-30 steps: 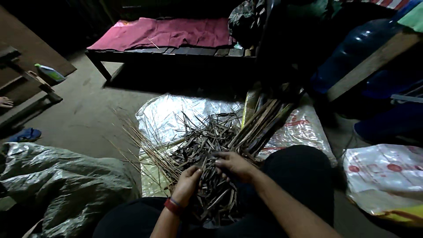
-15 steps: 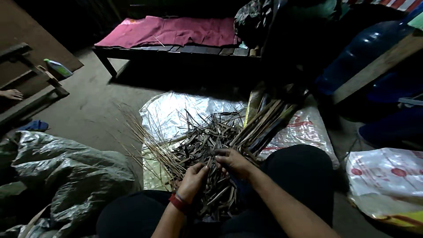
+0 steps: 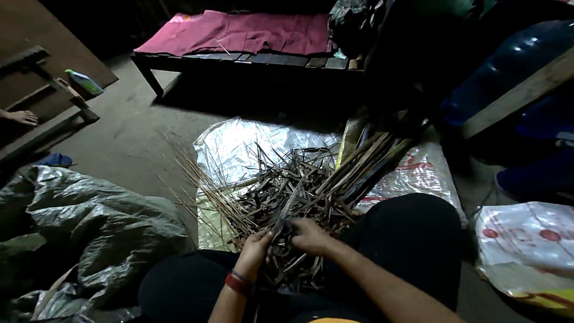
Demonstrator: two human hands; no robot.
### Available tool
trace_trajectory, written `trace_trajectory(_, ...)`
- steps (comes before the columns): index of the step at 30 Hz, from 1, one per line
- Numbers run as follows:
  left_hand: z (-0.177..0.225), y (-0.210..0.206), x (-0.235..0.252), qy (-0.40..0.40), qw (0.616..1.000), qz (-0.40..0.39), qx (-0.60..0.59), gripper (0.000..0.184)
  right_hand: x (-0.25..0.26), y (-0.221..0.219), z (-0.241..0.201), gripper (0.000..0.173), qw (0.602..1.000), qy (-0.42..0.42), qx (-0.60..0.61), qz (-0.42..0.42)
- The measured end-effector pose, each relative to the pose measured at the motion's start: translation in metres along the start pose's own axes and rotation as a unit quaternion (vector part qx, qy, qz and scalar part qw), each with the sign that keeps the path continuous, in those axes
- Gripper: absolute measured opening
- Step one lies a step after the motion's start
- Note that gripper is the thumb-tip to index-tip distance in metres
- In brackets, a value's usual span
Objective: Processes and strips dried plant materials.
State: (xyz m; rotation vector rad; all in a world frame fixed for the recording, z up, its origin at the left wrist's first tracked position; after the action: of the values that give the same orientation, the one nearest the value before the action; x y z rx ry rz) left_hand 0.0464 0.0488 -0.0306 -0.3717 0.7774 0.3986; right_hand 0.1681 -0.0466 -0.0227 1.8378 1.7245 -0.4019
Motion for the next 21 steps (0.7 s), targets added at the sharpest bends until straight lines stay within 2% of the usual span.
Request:
trace_trajectory(3,-0.001,-0.009,0.007,-0.007,1.000,-0.013,-0.010,0.021,0.003,-0.015,-0.002,0.027,0.994,-0.054,-0.097,-0.019)
trace_trajectory(7,-0.005,-0.017,0.007,0.011,0.999,-0.032,-0.016,0.022,0.004,-0.011,0.001,0.028,0.978,-0.117,-0.172,0.002)
trace_trajectory(10,-0.012,-0.019,0.007,0.024,0.998,-0.056,-0.024,0.021,0.007,0.004,0.008,0.030,0.973,-0.148,-0.174,0.045)
trace_trajectory(16,-0.018,-0.016,-0.002,0.011,0.994,-0.092,-0.058,0.026,0.017,0.026,0.013,0.031,0.962,-0.188,-0.184,0.077)
trace_trajectory(21,-0.027,-0.007,-0.015,0.017,0.990,-0.107,-0.085,0.027,0.039,0.068,0.031,0.036,0.972,-0.143,-0.123,0.142)
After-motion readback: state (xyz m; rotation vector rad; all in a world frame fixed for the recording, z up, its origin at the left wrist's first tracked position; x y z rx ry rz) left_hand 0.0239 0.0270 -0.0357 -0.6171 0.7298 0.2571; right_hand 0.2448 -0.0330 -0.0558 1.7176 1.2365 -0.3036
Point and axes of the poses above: each hand's wrist, its own x-axis towards the middle knuckle, its own y-axis out of the back of the hand, z = x × y, the point moved 6 cm from there along x, towards the middle knuckle, and after that the axes turned 10 degrees about -z, right-handed, at the moved point
